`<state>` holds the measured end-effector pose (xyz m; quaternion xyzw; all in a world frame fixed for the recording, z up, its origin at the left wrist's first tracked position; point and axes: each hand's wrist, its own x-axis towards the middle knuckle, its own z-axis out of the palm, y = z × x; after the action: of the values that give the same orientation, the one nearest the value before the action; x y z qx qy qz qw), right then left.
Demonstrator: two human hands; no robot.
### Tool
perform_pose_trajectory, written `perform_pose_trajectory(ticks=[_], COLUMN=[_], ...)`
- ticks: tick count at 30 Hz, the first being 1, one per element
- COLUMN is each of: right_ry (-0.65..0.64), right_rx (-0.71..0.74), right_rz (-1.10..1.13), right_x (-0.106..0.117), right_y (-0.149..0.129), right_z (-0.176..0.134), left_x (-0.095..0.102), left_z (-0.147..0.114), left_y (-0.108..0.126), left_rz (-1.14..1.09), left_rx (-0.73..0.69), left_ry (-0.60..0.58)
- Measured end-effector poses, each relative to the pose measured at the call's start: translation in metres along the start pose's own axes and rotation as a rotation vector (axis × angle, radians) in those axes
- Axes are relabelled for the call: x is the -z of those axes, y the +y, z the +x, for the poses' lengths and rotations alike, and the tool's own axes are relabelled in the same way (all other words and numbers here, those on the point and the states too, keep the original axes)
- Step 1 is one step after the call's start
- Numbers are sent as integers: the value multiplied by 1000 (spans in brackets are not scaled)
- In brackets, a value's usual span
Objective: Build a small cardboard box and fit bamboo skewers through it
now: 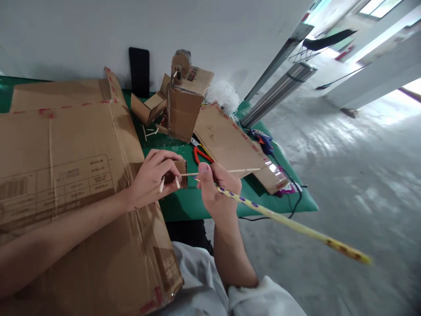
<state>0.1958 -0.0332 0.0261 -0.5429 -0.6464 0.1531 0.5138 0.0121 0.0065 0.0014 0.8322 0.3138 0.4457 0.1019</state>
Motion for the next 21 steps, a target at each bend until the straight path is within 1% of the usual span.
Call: perform_pose_trajectory(ticks=[7,16,21], right_ry=[-1,-36,-44], right_rx=[33,-21,-26], right_rz=[-4,-1,4], right_x=[-2,-5,-5], right_y=[1,4,3], right_z=[8,8,9], left_x=[0,1,1], left_z=[0,1,0], left_y=[0,1,1], left_rz=[5,15,17], left_rx=[-6,-9,-1], left_ry=[0,1,-7])
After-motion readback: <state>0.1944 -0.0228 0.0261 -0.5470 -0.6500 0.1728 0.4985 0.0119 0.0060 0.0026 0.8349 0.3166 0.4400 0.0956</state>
